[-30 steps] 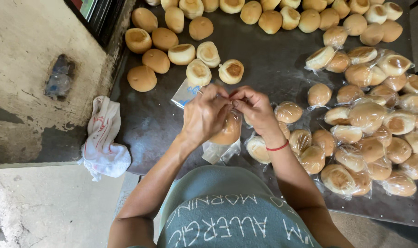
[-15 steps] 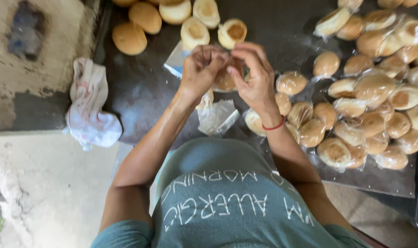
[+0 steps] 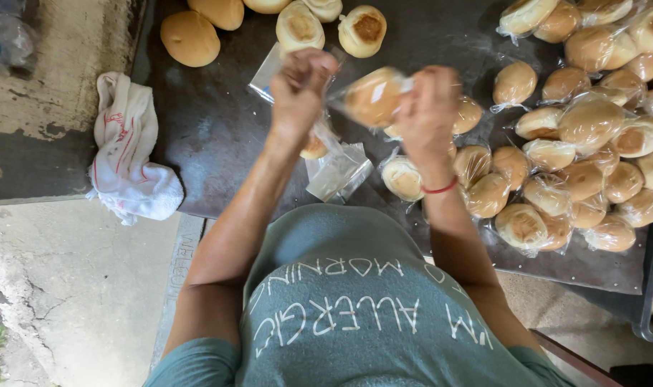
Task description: The person picks up bread rolls from a table and puts them into plastic bags, then twists and ties the bags closed by hand.
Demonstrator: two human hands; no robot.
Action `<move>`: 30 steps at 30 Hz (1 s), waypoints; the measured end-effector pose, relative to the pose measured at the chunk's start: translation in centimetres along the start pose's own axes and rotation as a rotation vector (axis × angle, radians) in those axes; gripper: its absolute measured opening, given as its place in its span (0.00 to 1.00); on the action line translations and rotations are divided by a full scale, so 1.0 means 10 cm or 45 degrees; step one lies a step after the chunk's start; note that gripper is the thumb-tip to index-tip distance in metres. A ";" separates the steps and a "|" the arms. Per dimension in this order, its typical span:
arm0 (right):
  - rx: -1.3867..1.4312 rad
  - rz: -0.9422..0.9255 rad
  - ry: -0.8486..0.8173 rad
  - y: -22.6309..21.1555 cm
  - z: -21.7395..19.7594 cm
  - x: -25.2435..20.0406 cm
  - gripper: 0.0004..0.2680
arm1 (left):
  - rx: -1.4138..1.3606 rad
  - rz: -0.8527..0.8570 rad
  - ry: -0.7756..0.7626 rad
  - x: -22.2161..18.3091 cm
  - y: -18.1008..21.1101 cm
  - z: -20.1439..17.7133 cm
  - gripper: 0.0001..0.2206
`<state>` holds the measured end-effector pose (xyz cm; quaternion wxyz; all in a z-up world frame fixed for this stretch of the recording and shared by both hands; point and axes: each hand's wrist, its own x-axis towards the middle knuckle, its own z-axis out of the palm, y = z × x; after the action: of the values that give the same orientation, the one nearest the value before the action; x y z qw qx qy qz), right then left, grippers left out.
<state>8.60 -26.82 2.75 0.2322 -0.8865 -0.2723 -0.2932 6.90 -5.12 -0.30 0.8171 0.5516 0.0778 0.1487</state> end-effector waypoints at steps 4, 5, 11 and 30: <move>0.136 0.205 -0.002 0.41 -0.30 -0.04 0.03 | 0.248 0.267 -0.093 -0.04 0.42 -0.13 0.08; 0.076 -0.007 0.058 0.43 -0.36 -0.06 0.04 | 0.424 0.337 -0.174 -0.09 0.51 -0.03 0.08; 0.174 -0.076 0.090 0.10 -0.38 0.03 0.05 | 0.863 0.617 -0.515 -0.21 0.77 0.61 0.13; -0.227 0.238 0.312 0.74 -0.67 -0.13 0.04 | -0.284 0.016 -0.514 -0.12 0.65 0.22 0.30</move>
<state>9.62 -36.62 4.86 0.2101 -0.8828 -0.1313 -0.3991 5.40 -5.22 6.50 0.8711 0.4768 -0.1076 0.0481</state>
